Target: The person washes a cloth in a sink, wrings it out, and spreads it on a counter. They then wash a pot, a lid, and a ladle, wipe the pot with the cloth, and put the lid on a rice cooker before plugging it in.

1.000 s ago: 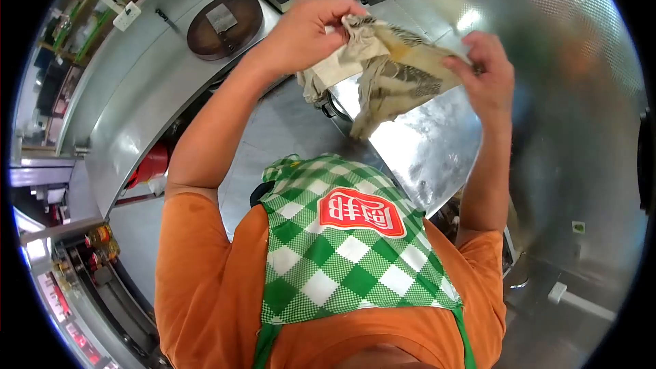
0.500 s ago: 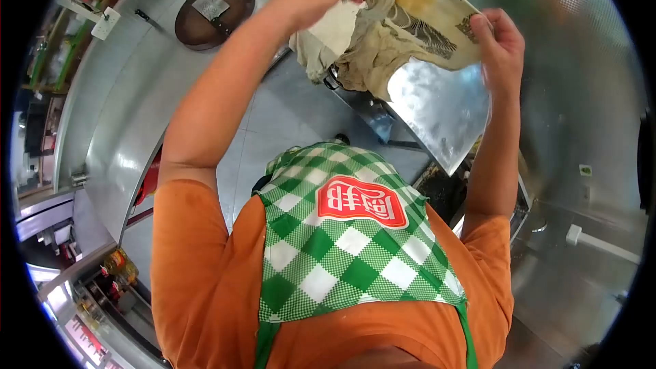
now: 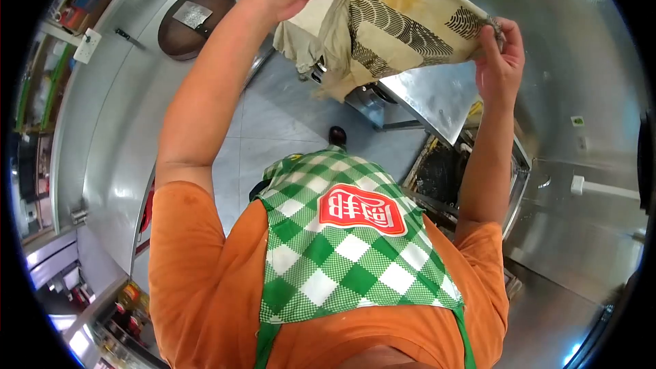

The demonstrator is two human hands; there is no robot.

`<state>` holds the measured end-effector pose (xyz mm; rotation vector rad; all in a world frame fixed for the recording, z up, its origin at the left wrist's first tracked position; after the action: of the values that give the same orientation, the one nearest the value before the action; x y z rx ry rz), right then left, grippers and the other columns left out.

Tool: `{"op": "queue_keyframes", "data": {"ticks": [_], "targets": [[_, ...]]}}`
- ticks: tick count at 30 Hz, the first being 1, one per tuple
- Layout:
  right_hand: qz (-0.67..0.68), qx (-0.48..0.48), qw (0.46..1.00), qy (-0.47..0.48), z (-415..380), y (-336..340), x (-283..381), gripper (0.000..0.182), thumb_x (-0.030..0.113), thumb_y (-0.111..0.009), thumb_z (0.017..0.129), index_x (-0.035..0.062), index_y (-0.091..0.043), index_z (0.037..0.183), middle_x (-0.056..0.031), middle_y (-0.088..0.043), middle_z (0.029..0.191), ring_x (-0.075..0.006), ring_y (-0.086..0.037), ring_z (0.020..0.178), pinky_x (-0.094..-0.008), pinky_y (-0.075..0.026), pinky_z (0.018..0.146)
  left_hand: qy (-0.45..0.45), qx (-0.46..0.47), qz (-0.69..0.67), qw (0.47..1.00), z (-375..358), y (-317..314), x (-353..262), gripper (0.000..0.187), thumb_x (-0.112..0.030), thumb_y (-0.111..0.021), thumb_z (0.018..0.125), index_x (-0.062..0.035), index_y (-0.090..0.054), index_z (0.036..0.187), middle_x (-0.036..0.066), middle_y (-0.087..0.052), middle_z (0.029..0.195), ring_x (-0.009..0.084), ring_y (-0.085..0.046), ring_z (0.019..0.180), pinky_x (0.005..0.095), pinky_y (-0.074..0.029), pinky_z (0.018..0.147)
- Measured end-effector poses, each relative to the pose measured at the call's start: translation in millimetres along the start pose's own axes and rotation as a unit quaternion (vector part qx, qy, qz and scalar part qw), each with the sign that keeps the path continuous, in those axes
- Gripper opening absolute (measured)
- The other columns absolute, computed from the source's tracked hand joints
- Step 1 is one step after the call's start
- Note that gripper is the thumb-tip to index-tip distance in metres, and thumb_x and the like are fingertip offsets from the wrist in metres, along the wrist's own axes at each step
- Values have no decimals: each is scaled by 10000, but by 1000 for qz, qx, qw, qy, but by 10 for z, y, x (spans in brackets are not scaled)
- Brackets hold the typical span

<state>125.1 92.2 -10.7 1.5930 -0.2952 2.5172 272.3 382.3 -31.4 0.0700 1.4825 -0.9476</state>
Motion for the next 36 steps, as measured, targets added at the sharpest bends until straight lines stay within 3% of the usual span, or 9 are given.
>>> {"op": "queue_keyframes", "data": {"ticks": [2,3,6,7,10,15,22,29,36], "targets": [[-63,-15,997,31,-218,74,67,143,53,-690,942,62,-590,1043,48,-593,863,-21,-484,717,-164,-371,616,11,56,-44,997,-26,6,75,283,-69,-505,974,-28,-604,1237,111,-695,1119,205,-700,954,332,-578,832],[-95,-19,994,47,-306,91,120,147,49,-692,939,59,-588,1044,48,-589,859,-25,-488,731,-166,-381,642,23,-96,31,995,-122,-1,100,233,-153,-513,1016,-113,-646,1203,-34,-621,841,42,-521,612,215,-397,496],[-174,-47,966,184,-635,36,263,180,34,-704,923,48,-580,1052,42,-576,869,-50,-496,784,-193,-396,704,34,49,118,991,-445,-190,-11,222,-174,-532,1015,-101,-657,1183,-49,-595,772,24,-462,542,192,-345,454],[-157,-66,984,59,-665,109,79,191,43,-708,918,38,-580,1059,32,-572,890,-59,-499,820,-203,-400,709,60,126,147,979,-342,-18,173,225,-197,-537,1016,-101,-670,1170,-53,-596,747,8,-443,516,162,-330,444],[-221,-97,970,-32,-767,503,-302,126,95,-678,956,58,-590,1038,30,-587,887,-50,-517,809,-191,-397,700,-71,131,517,843,-141,296,570,269,-260,-624,960,-67,-721,1119,-8,-591,720,63,-474,574,258,-393,521],[-78,-141,987,-27,-958,754,-178,81,85,-652,975,73,-589,1023,42,-588,904,-43,-530,831,-193,-430,740,15,163,558,813,-425,24,149,485,-396,-860,731,-33,-751,1033,40,-560,635,136,-504,603,331,-415,564],[-214,-121,967,-66,-1451,862,-390,115,43,-657,946,55,-578,1029,32,-578,943,-60,-526,875,-214,-431,784,-47,274,659,699,-736,-61,140,261,-250,-809,799,-19,-714,876,103,-594,734,192,-575,700,336,-460,655],[-67,-138,977,-147,-1787,947,-772,132,86,-675,958,76,-565,1031,47,-557,886,-36,-510,793,-194,-428,695,74,98,377,918,-353,338,585,183,-208,-660,960,-27,-637,973,2,-601,796,99,-539,687,298,-456,606],[-53,-205,914,-347,-960,919,-1505,199,277,-672,965,142,-573,1072,-19,-636,922,-114,-605,735,-294,-504,575,130,-7,457,880,1242,724,1166,236,-239,-699,915,-35,-657,1025,51,-654,848,110,-592,656,281,-462,532]]}}
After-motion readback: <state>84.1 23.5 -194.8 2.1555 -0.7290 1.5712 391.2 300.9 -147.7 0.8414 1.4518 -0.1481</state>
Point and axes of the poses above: each hand's wrist, its own z-axis towards the middle knuckle, its own y-axis out of the back of the hand, x = y × z, the point moved 3 cm from there along z, towards the middle knuckle
